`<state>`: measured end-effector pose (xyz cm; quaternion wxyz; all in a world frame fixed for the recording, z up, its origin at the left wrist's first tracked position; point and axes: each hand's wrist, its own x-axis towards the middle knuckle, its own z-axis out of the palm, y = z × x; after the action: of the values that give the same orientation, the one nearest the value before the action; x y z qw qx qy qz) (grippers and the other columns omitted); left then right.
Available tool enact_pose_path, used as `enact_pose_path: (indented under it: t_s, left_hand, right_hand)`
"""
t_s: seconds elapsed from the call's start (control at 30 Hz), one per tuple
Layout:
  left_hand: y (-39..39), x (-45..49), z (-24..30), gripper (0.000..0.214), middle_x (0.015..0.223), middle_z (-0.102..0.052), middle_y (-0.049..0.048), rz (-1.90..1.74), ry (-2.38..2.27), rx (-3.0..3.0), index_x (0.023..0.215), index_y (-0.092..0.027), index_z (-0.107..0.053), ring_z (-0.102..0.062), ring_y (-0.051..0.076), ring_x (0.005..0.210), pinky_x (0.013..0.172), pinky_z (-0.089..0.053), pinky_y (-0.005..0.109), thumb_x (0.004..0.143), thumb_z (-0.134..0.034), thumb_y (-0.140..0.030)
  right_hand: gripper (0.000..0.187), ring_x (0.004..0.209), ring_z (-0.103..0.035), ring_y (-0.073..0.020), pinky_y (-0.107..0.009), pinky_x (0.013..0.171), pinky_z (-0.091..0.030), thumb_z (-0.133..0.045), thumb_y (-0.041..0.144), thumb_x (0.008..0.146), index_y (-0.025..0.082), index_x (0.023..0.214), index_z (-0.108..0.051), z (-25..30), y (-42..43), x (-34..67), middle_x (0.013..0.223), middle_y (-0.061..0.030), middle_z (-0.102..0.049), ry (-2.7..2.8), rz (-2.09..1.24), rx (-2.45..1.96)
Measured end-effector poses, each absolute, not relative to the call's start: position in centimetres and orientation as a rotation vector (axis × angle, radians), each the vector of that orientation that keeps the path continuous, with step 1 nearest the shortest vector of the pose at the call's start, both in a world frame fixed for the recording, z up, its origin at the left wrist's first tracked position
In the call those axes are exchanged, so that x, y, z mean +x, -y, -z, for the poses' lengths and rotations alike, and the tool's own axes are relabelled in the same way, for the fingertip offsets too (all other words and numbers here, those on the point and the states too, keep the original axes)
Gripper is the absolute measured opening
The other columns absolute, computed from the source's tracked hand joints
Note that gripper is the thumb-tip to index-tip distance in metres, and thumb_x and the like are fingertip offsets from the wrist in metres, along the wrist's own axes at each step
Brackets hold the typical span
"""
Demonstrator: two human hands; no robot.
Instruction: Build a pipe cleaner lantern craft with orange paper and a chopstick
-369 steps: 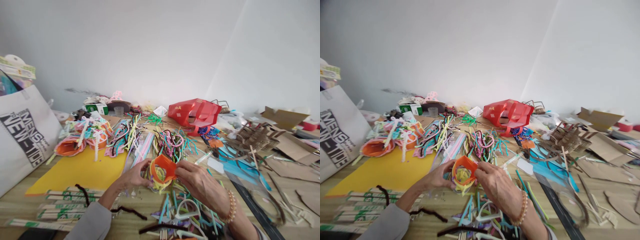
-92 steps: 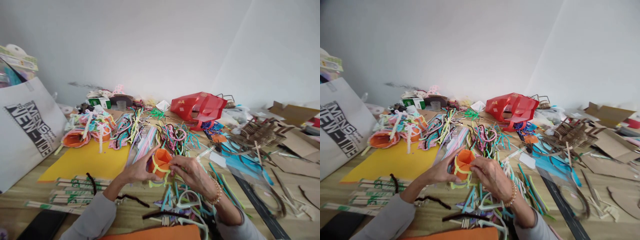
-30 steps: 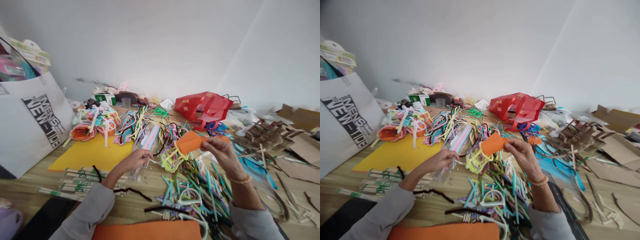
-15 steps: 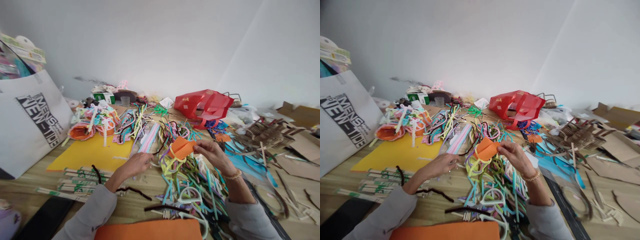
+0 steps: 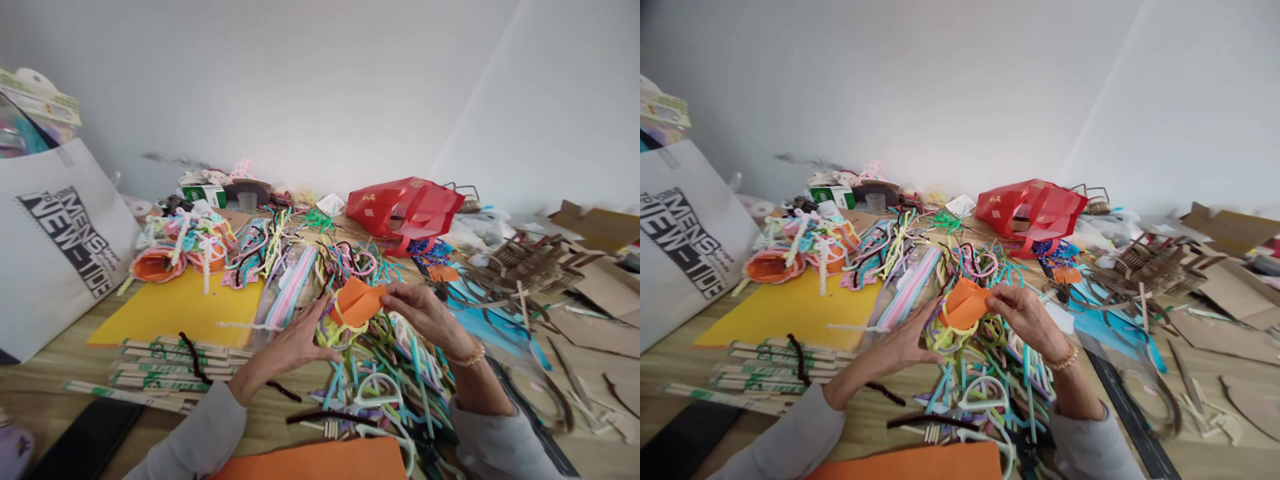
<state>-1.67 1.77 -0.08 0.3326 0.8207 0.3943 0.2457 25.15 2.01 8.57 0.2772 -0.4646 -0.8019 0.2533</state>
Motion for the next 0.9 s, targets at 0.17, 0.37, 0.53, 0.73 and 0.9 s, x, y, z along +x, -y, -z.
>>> enact_pose_path:
  t_s: [0.17,0.37,0.53,0.73,0.9]
  left_hand:
    - [-1.3,-0.5,0.7,0.089,0.145,-0.039,0.0132,-0.745,-1.053,2.136,0.143,-0.023,-0.023,-0.038,0.030,0.133,0.111,-0.031,0.044,0.072,-0.075,-0.035]
    - [-1.3,-0.8,0.7,0.074,0.136,-0.046,0.0140,-0.723,-1.098,2.145,0.133,-0.019,-0.035,-0.044,0.029,0.127,0.106,-0.036,0.042,0.072,-0.073,-0.036]
    - [-1.3,-0.9,0.7,0.068,0.131,-0.050,0.0122,-0.736,-1.125,2.147,0.128,-0.020,-0.039,-0.047,0.029,0.124,0.105,-0.038,0.043,0.071,-0.073,-0.032]
    - [-1.2,-0.9,0.9,0.071,0.133,-0.050,0.0117,-0.773,-1.130,2.131,0.130,-0.021,-0.039,-0.046,0.030,0.125,0.105,-0.038,0.045,0.069,-0.074,-0.029]
    - [-1.4,-0.9,1.1,0.073,0.134,-0.050,0.0130,-0.778,-1.141,2.103,0.130,-0.021,-0.039,-0.047,0.031,0.125,0.105,-0.039,0.045,0.068,-0.076,-0.034]
  right_hand:
    - [0.034,0.066,-0.055,-0.0137,-0.023,0.057,-0.042,-0.047,0.043,0.093,0.016,0.083,-0.064,-8.9,-1.5,24.7,0.075,-0.0021,-0.062,2.149,-0.741,-1.238]
    - [0.033,0.055,-0.042,-0.0101,-0.022,0.051,-0.031,-0.053,0.045,0.090,0.017,0.074,-0.058,-8.6,-1.3,24.5,0.062,0.0032,-0.050,2.165,-0.544,-1.352]
    - [0.028,0.055,-0.043,-0.0108,-0.023,0.052,-0.031,-0.054,0.040,0.090,0.017,0.074,-0.056,-8.3,-1.3,24.1,0.061,0.0027,-0.052,2.185,-0.305,-1.395]
    - [0.022,0.062,-0.053,-0.0145,-0.025,0.058,-0.034,-0.053,0.035,0.091,0.017,0.078,-0.057,-8.3,-0.7,23.4,0.072,-0.0028,-0.062,2.251,-0.141,-1.417]
    - [0.022,0.060,-0.054,-0.0146,-0.025,0.057,-0.031,-0.057,0.033,0.089,0.019,0.072,-0.055,-8.1,-0.2,22.2,0.066,-0.0010,-0.060,2.358,-0.090,-1.423]
